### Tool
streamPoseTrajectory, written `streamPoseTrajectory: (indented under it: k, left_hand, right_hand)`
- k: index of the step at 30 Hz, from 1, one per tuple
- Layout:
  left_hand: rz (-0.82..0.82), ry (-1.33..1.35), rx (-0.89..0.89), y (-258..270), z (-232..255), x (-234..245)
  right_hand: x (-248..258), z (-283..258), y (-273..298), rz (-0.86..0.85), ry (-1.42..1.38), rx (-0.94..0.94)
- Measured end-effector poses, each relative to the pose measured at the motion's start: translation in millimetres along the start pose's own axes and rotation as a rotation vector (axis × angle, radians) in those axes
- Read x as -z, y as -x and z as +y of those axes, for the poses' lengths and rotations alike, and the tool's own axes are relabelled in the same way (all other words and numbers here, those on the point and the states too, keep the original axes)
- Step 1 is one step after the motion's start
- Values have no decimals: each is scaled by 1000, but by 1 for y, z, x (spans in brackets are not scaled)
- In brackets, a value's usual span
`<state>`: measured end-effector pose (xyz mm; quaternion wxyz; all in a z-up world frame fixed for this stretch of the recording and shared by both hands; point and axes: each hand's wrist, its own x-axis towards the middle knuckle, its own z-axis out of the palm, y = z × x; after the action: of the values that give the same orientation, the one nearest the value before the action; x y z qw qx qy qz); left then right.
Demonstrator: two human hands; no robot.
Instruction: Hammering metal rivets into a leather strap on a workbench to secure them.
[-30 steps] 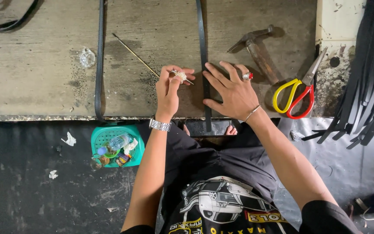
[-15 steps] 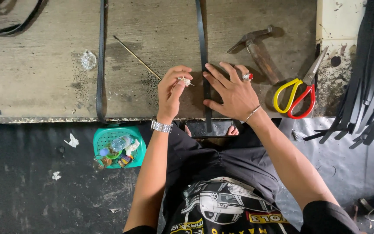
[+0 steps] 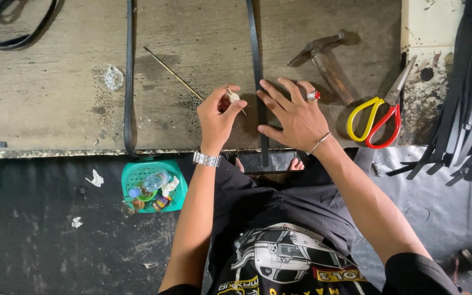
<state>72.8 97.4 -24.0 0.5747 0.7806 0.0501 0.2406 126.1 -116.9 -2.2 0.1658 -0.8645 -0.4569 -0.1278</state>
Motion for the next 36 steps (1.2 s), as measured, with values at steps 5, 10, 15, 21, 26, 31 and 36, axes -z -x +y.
streamPoseTrajectory:
  k: [5,10,15,21,26,31,36]
  left_hand:
    - [18,18,77,-1,8,-2]
    - [-30,211,151,0,15,-1]
    - [-29,88,28,2,9,0]
    - [-100,321,68,-1,14,-3]
    - [-107,332,71,-1,14,-19]
    - [-129,369,94,0,9,-19]
    - [-108,347,85,0,7,-23]
  right_hand:
    - [1,0,0,-11,-2,-12]
    - [2,0,-1,-17,-22,-10]
    - [-2,2,0,17,-5,-9]
    - [-17,10,2,100,-45,-9]
    - [-11,8,-1,115,-46,-17]
    - [-1,3,-3,102,-44,-5]
    - [-1,4,-6,96,-66,-8]
